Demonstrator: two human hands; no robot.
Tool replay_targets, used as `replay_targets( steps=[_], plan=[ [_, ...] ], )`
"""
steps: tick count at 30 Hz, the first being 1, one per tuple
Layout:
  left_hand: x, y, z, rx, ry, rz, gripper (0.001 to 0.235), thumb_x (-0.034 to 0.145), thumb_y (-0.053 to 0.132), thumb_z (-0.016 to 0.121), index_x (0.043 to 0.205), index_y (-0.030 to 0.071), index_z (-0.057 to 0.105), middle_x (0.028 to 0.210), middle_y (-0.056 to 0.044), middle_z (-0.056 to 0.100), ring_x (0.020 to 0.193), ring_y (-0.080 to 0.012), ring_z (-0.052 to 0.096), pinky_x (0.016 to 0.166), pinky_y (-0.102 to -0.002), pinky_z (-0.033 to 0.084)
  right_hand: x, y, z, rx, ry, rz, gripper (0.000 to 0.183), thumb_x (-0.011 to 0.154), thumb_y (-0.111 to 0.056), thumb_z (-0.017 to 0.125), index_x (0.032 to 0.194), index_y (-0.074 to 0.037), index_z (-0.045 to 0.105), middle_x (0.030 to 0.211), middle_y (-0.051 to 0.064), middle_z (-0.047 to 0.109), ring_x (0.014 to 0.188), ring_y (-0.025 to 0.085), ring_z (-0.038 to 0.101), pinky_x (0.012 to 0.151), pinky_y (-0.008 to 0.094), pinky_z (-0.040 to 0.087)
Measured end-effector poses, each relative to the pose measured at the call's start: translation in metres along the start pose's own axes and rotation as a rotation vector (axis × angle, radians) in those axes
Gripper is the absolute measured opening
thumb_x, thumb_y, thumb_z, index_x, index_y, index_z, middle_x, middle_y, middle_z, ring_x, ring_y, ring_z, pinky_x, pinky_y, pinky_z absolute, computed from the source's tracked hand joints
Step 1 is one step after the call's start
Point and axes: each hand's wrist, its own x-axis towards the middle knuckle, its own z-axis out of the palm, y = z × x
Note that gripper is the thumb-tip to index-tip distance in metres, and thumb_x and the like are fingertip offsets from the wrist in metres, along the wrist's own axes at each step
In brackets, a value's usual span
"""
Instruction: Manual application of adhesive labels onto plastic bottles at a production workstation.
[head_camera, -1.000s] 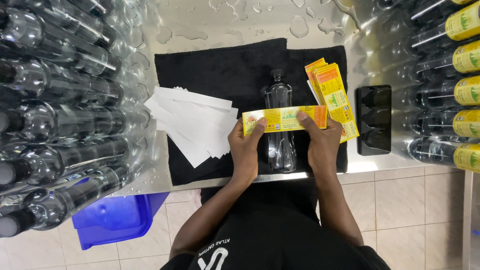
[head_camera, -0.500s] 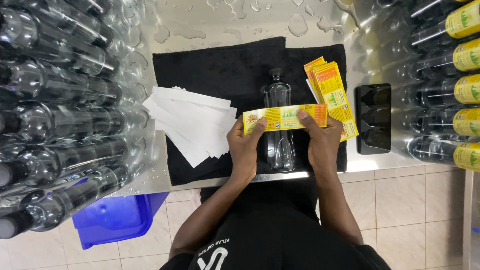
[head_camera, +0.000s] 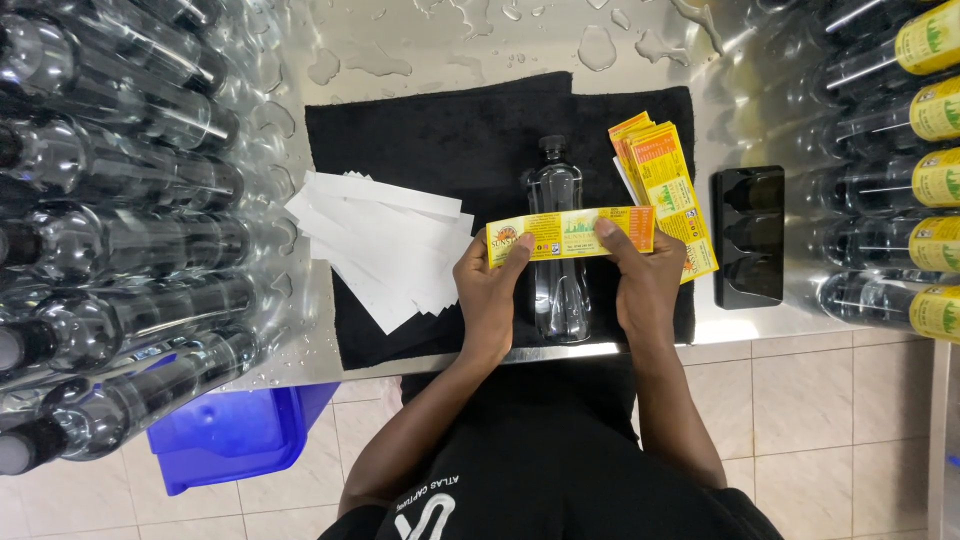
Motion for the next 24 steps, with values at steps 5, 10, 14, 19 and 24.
replay_targets(
  steps=[5,10,14,19,24],
  plan=[
    [0.001,0.002,0.001,0.01,-0.003,0.011,0.033,0.098,0.03,0.085,0.118,0.006,0.074,0.115,-0.021,0.075,0.119,-0.0311,0.073,0.112,-0.059,0.051,0.007,0.021,-0.007,-0.01,0.002,-0.003,0.021,0.098,-0.02,0.089,0.105,-0.001,0.08,0.099,0.017,0.079,0.095,0.025,0.082,0.096,0.038,0.067],
    [0.001,0.0,0.001,0.006,-0.001,0.014,0.032,0.098,0.029,0.085,0.117,0.006,0.074,0.113,-0.021,0.075,0.117,-0.0306,0.074,0.11,-0.058,0.052,0.004,0.012,-0.004,-0.014,0.005,-0.001,0.021,0.098,-0.02,0.088,0.105,-0.002,0.08,0.099,0.017,0.079,0.094,0.026,0.083,0.096,0.038,0.068],
    [0.002,0.001,0.001,0.005,0.002,0.011,0.031,0.098,0.029,0.086,0.116,0.007,0.074,0.113,-0.02,0.076,0.116,-0.029,0.074,0.109,-0.056,0.053,0.005,0.015,-0.005,-0.012,0.001,-0.004,0.021,0.099,-0.02,0.088,0.104,-0.001,0.08,0.098,0.017,0.079,0.095,0.026,0.082,0.096,0.039,0.068],
    [0.002,0.001,0.001,0.012,0.003,0.012,0.03,0.098,0.028,0.085,0.117,0.008,0.074,0.114,-0.019,0.076,0.118,-0.0266,0.073,0.108,-0.054,0.054,0.002,0.007,0.0,-0.007,0.002,-0.004,0.02,0.098,-0.02,0.088,0.103,-0.002,0.081,0.097,0.016,0.079,0.094,0.024,0.082,0.095,0.038,0.068],
    [0.002,0.002,0.001,0.021,0.013,-0.002,0.031,0.098,0.027,0.086,0.118,0.007,0.074,0.116,-0.023,0.076,0.117,-0.0315,0.075,0.108,-0.055,0.054,0.002,0.008,-0.001,-0.024,0.004,-0.015,0.021,0.099,-0.022,0.088,0.103,-0.003,0.081,0.098,0.017,0.08,0.094,0.025,0.082,0.095,0.039,0.068]
  ],
)
